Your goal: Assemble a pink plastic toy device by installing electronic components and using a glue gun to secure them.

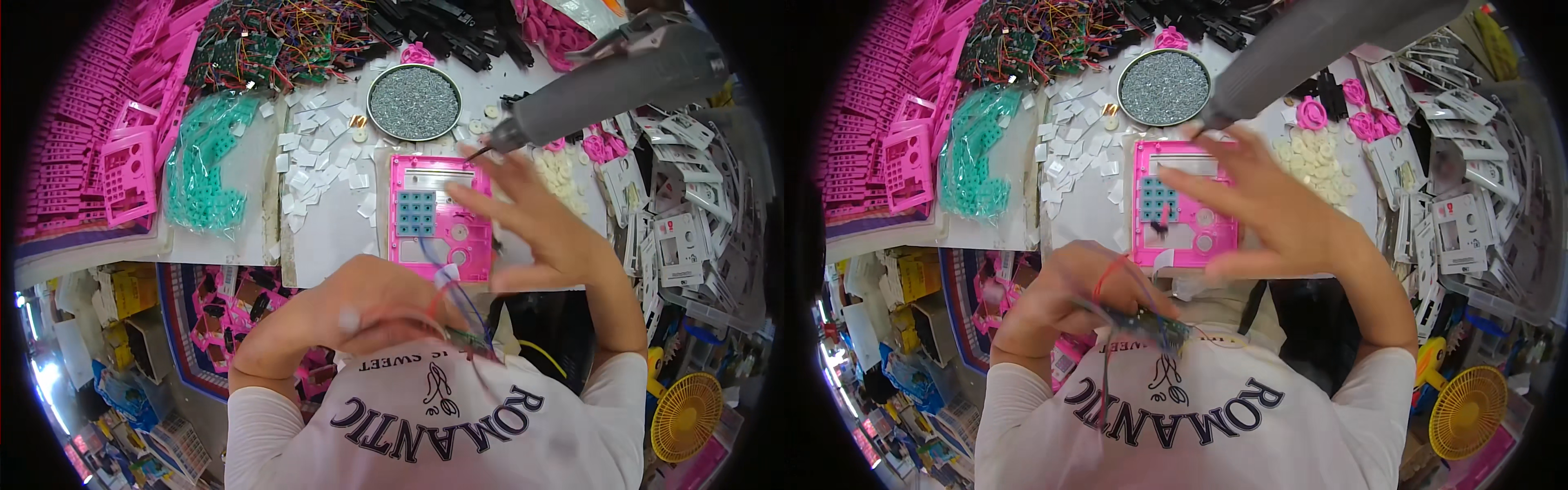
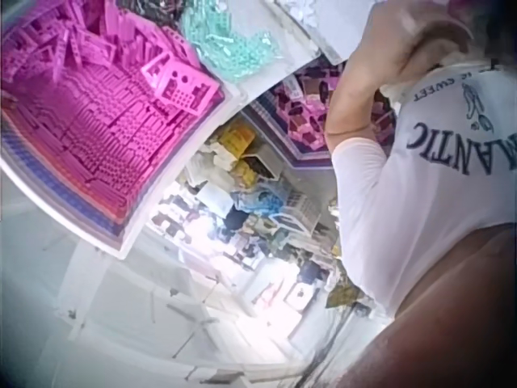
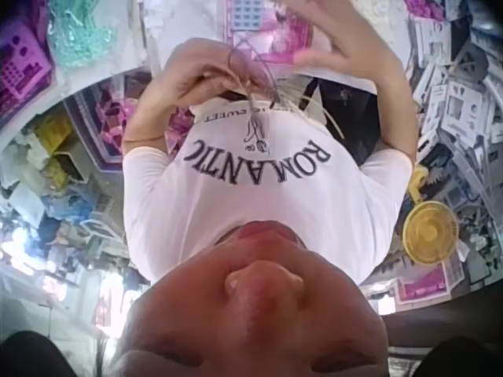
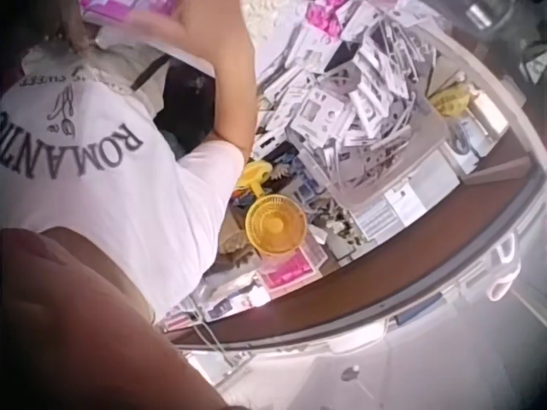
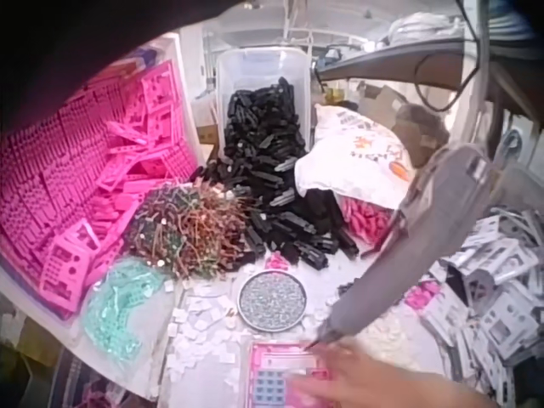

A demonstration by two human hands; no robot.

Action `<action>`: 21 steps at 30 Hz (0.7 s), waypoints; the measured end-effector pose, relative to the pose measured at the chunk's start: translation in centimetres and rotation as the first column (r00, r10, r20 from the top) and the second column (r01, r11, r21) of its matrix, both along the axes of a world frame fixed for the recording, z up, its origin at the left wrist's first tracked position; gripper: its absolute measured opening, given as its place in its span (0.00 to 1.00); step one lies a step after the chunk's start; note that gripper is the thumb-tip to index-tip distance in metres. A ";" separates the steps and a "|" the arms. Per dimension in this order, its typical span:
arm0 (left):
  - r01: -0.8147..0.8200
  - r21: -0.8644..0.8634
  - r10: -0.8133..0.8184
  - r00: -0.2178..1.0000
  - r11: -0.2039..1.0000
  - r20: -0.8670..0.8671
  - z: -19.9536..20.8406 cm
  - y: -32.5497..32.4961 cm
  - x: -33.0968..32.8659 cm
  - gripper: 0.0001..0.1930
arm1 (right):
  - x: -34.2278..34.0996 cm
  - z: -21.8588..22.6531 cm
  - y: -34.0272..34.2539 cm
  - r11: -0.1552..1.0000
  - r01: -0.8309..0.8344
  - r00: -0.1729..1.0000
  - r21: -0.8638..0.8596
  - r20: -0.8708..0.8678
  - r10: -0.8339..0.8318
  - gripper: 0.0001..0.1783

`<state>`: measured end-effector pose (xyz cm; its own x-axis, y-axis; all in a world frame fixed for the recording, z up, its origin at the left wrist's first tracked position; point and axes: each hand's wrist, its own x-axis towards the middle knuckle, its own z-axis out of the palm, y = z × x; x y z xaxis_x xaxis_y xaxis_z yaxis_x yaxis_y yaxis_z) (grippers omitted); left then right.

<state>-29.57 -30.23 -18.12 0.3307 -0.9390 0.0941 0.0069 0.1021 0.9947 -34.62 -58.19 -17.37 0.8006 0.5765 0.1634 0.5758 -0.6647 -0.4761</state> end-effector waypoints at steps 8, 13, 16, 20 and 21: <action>-0.182 0.013 0.181 0.957 0.983 -0.226 -4.3 1.8 -1.7 0.09 | -1.3 0.4 1.2 0.978 0.128 0.688 0.163 -0.725 0.031 0.53; -0.164 -0.084 0.179 0.960 0.983 0.214 -4.5 -0.2 -1.0 0.07 | -1.9 -4.0 4.6 0.686 0.183 0.786 0.705 -0.524 0.329 0.51; -0.227 0.066 0.211 0.959 0.972 0.189 -4.8 0.2 -2.0 0.09 | -1.9 -4.3 7.0 0.481 0.306 0.774 0.822 -0.509 0.377 0.41; -0.259 0.274 0.305 0.942 0.926 -0.139 -5.0 0.8 -3.5 0.13 | -0.6 -5.6 5.4 0.786 0.097 0.942 0.610 -0.310 0.125 0.24; -0.215 0.345 0.313 0.913 0.914 -0.261 -4.9 1.0 -3.8 0.14 | -0.7 -5.3 5.4 0.815 0.173 0.929 0.553 -0.366 0.052 0.21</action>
